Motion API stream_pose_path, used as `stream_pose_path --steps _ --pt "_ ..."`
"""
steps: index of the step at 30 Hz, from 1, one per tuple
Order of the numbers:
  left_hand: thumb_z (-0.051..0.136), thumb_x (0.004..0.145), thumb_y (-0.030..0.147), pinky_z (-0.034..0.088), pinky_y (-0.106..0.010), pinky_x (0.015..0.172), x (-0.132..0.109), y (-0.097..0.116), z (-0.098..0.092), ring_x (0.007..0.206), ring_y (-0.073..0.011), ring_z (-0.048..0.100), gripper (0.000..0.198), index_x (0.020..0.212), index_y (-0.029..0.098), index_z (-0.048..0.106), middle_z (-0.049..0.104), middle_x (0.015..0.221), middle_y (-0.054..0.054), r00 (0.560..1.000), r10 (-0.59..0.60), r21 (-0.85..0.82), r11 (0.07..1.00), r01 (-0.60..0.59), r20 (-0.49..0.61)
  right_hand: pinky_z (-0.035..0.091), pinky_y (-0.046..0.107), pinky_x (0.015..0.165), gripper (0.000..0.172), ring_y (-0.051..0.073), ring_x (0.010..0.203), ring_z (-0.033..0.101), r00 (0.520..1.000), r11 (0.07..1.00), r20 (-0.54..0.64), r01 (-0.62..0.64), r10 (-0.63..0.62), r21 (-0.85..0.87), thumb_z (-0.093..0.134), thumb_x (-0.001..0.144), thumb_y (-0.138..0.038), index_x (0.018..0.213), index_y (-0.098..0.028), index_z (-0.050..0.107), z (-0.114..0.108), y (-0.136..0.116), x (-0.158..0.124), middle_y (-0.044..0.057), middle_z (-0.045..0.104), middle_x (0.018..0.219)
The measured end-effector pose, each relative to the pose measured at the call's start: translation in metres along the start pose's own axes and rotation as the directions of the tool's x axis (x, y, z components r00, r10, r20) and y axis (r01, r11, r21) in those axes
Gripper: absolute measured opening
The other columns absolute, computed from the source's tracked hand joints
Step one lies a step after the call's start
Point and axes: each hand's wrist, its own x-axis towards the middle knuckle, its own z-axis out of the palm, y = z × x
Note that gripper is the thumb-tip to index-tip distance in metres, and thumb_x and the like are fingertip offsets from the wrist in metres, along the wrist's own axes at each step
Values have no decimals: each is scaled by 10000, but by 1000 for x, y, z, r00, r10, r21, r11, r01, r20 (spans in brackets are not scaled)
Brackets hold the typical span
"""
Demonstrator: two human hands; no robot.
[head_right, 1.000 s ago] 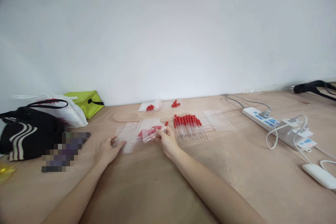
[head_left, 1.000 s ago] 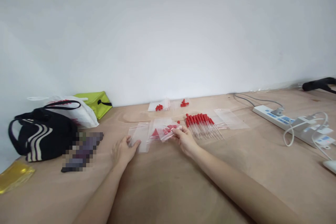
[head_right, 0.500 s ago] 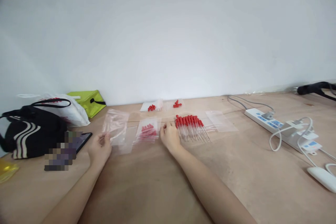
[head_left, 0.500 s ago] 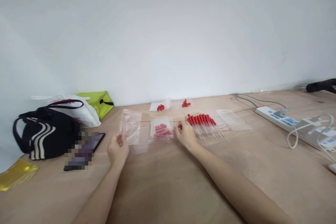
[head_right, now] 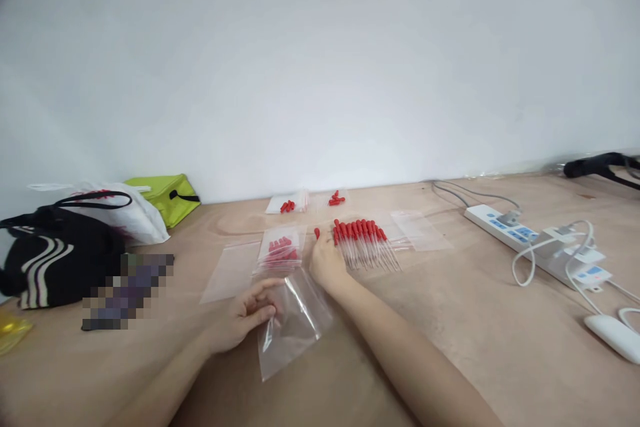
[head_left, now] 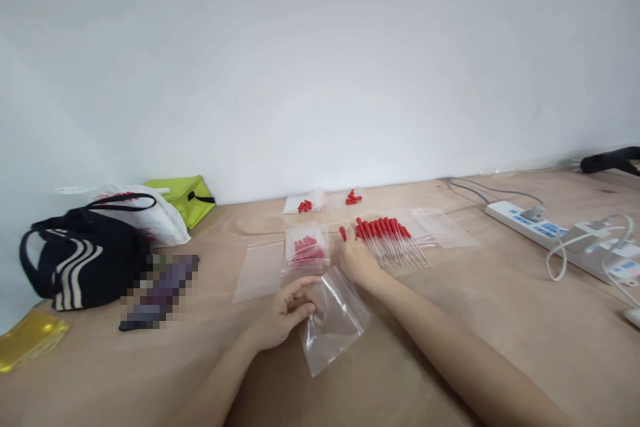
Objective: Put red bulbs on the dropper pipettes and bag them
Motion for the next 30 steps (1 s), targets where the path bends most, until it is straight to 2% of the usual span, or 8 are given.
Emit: stream_pose_path --steps 2,5,8,10,12,17,20,30 --pt "529 787 294 467 -267 638 0 -3 2 659 -117 565 446 1203 208 392 560 795 -3 997 -57 70 996 54 43 426 325 737 537 221 842 566 994 986 -45 101 -96 136 410 734 -74 1251 -36 273 -7 17 -6 165 563 944" --pt "497 784 214 473 -291 674 2 -6 1 736 -139 556 407 1186 221 428 554 875 -23 998 -13 305 952 32 -62 451 279 629 571 135 633 538 979 855 -127 204 -162 477 401 750 -135 1287 -120 209 -15 46 -20 40 535 798" --pt "487 783 195 422 -373 850 4 -3 2 950 -196 519 300 1078 227 530 549 1002 -51 966 191 588 807 -53 -175 391 207 416 673 70 438 433 990 652 -138 128 -37 747 451 752 -246 1318 -219 88 -19 71 -38 -39 469 713" --pt "481 801 226 386 -400 912 4 -1 7 1036 -214 486 258 1047 224 558 542 1066 -63 949 275 687 720 -98 -152 334 180 336 742 60 386 405 993 543 -105 59 53 838 502 731 -319 1316 -244 52 -20 83 -49 -67 452 667" --pt "498 805 286 359 -433 948 4 0 14 1111 -237 448 288 1083 231 551 526 1148 -73 962 267 734 665 -138 -61 326 174 313 769 69 377 418 989 464 -83 18 119 886 544 706 -377 1301 -247 74 -20 91 -56 -81 458 629" --pt "482 807 453 208 -523 1026 5 -1 30 1262 -267 283 513 1274 260 393 349 1366 -78 982 88 798 573 -187 167 434 226 418 685 91 463 498 983 319 -83 28 162 947 606 666 -458 1187 -234 223 -16 94 -58 -56 532 655" --pt "447 823 467 185 -507 1040 6 0 31 1272 -241 271 526 1295 253 358 314 1386 -76 983 37 819 548 -169 179 459 249 475 606 98 509 524 989 268 -81 44 127 962 612 665 -484 1097 -236 267 -12 91 -56 -43 551 679" --pt "434 823 488 187 -493 1046 5 2 31 1273 -239 272 520 1288 265 368 315 1387 -56 983 48 817 551 -173 176 461 266 510 557 100 534 532 990 252 -81 50 113 966 618 666 -494 1039 -254 282 -10 86 -58 -44 551 715"
